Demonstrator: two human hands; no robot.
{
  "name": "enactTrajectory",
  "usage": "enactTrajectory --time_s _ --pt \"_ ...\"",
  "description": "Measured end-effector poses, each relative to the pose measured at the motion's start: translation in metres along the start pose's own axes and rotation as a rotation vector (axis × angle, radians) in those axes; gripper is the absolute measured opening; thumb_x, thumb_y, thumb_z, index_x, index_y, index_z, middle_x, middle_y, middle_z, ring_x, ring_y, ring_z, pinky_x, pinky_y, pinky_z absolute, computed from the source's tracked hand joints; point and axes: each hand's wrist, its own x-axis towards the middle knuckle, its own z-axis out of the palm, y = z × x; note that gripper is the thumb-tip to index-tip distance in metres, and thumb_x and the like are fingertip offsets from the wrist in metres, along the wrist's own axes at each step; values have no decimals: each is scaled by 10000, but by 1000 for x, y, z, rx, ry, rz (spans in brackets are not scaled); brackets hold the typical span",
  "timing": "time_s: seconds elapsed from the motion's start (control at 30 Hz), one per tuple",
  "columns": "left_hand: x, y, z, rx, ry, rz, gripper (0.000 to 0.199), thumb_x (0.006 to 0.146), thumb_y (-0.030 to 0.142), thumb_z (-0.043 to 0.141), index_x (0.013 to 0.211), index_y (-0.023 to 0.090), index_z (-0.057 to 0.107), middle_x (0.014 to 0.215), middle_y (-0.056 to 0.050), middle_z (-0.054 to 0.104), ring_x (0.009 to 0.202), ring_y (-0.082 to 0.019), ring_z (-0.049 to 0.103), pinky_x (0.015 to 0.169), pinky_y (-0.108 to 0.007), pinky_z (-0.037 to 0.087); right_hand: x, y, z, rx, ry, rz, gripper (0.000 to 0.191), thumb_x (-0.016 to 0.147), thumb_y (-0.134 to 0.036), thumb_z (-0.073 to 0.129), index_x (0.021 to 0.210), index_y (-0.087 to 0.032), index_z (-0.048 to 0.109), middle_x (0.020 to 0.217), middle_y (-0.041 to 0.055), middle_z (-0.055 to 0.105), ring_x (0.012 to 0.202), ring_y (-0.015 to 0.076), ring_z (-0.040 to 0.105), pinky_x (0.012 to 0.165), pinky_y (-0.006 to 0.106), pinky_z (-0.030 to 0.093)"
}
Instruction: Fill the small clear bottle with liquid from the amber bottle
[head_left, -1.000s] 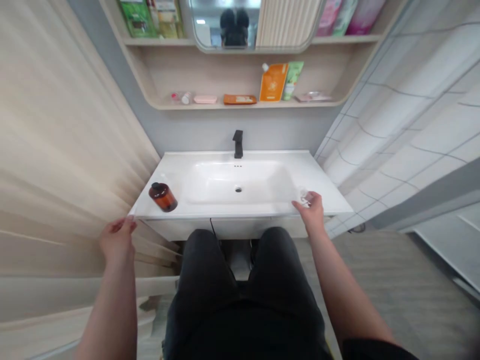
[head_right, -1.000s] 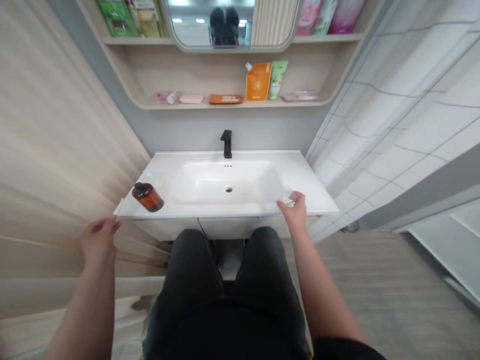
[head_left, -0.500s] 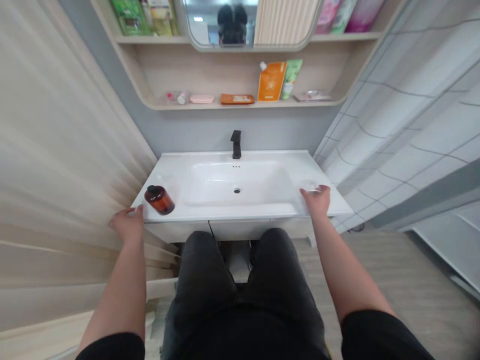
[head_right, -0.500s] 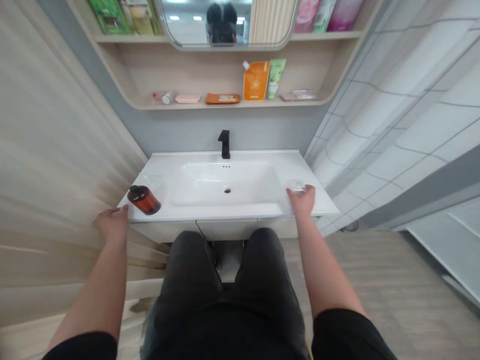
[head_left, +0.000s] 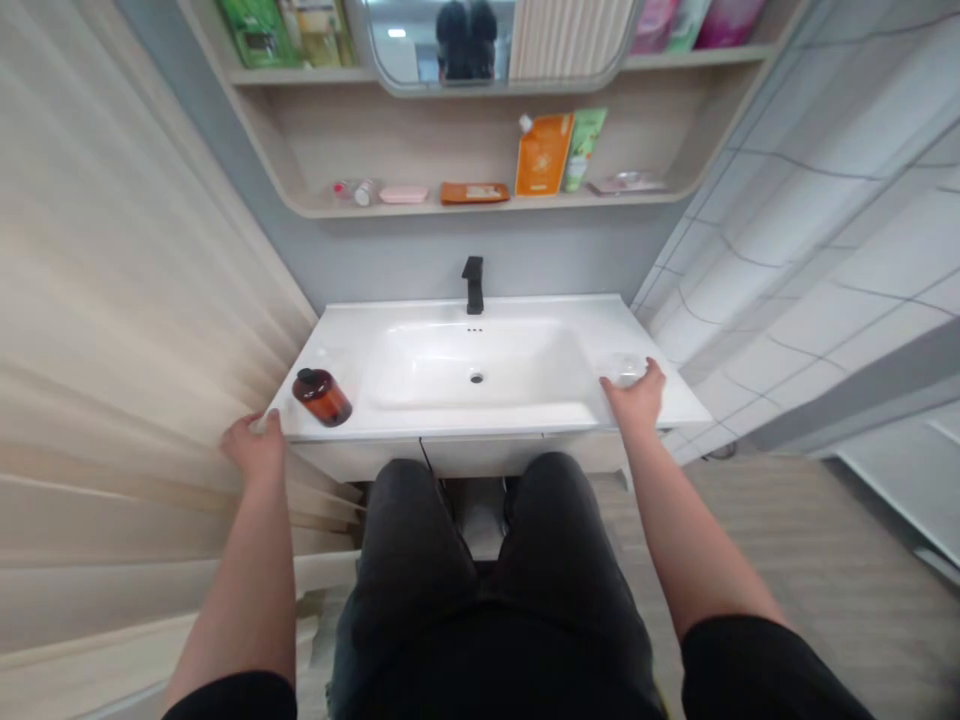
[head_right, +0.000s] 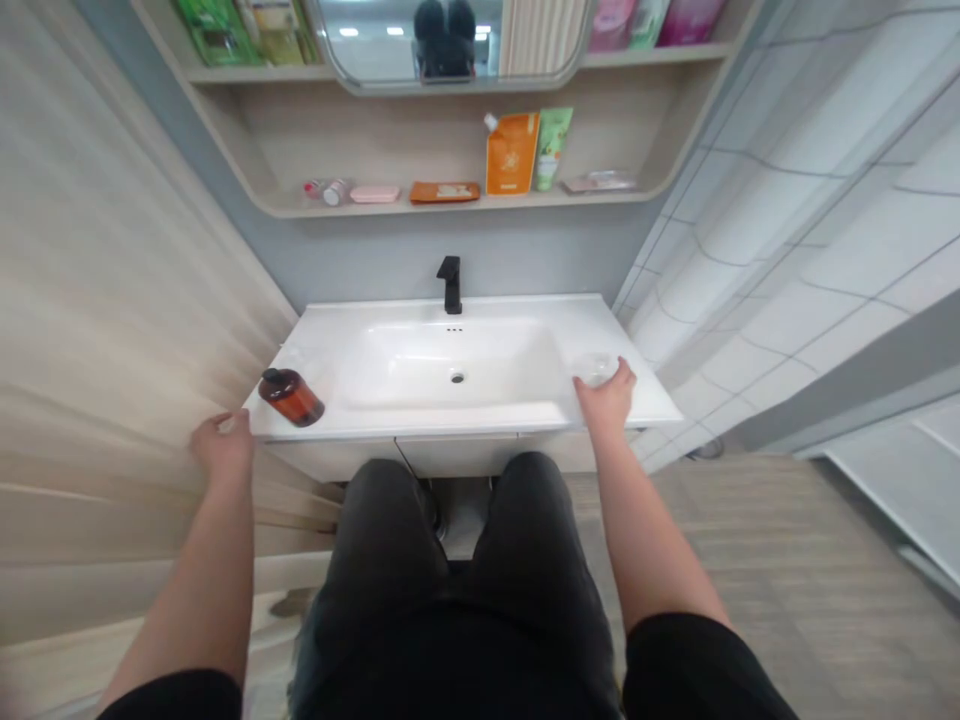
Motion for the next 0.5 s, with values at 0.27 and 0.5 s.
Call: enactTrajectory --time_s 0.27,0.5 --pt "-10 25 6 -74 140 217 531 1017 343 761 1413 48 567 1504 -213 595 1383 -351 588 1182 -495 489 -39 -20 -30 -60 39 -286 882 857 -482 698 1613 -163 374 1742 293 343 1640 500 345 1292 755 319" --pt "8 65 38 -27 -80 123 930 764 405 1010 1512 52 586 1481 -189 689 1367 -338 643 1224 -461 480 -133 -48 -57 105 -167 -478 662 877 -310 688 1522 -259 546 1645 198 552 1545 427 517 1284 721 423"
